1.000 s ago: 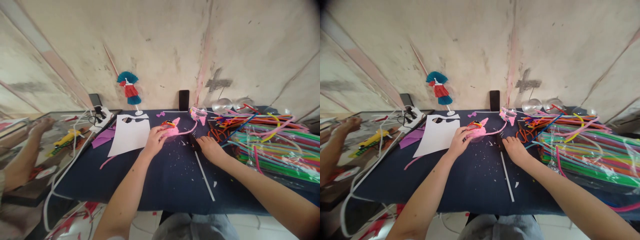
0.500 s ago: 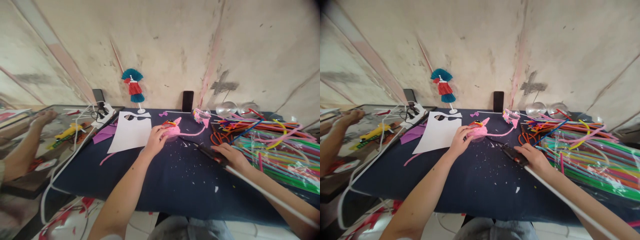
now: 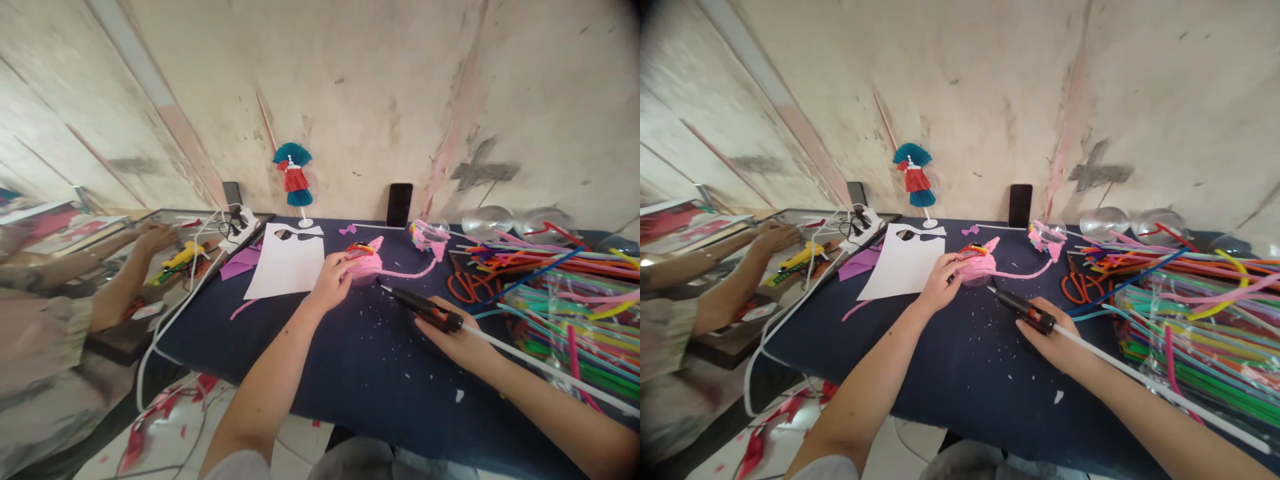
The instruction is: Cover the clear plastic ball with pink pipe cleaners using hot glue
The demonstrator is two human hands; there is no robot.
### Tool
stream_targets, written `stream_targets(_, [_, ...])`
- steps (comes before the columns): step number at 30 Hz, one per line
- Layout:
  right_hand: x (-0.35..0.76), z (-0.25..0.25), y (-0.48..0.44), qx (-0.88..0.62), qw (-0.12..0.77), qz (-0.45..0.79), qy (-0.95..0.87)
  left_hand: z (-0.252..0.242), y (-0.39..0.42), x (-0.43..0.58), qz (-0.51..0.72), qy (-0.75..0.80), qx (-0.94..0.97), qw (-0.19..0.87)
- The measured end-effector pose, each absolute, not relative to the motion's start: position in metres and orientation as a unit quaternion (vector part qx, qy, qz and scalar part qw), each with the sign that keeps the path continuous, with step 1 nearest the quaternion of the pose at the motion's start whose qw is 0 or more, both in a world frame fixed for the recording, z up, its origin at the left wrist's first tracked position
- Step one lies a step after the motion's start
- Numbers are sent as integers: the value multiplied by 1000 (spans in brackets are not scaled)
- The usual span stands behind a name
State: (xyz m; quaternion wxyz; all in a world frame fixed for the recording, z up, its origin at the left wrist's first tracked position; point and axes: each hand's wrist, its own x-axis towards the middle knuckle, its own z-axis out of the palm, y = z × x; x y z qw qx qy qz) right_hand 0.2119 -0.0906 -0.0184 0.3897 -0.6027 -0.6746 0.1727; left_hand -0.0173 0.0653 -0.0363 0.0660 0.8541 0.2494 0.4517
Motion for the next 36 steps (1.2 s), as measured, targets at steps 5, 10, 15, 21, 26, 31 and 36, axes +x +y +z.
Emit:
stream_targets(5, [204,-33,-75,-489,415,48,-766,-34,64,-18,444,248,859,65])
stream_targets(10, [204,-39,-69,-461,402,41,-790,-30,63,-19,423,265,866,30])
stream_targets(15, [204,-35,-69,-500,418,63,-756,-30,61,-19,416,265,870,1])
stream_targets(21, [205,-35,-67,-531,411,202,-713,-29,60,-17,408,269,872,-12])
stream_targets(26, [204,-30,-56,-542,480,379,-576,-30,61,-17,408,273,871,-3])
stream_targets(31, [198,-35,-43,-493,573,444,-482,-31,62,-17,408,275,870,2])
stream_targets(36, [196,-34,-48,-547,559,394,-483,-31,63,-17,413,268,870,-3])
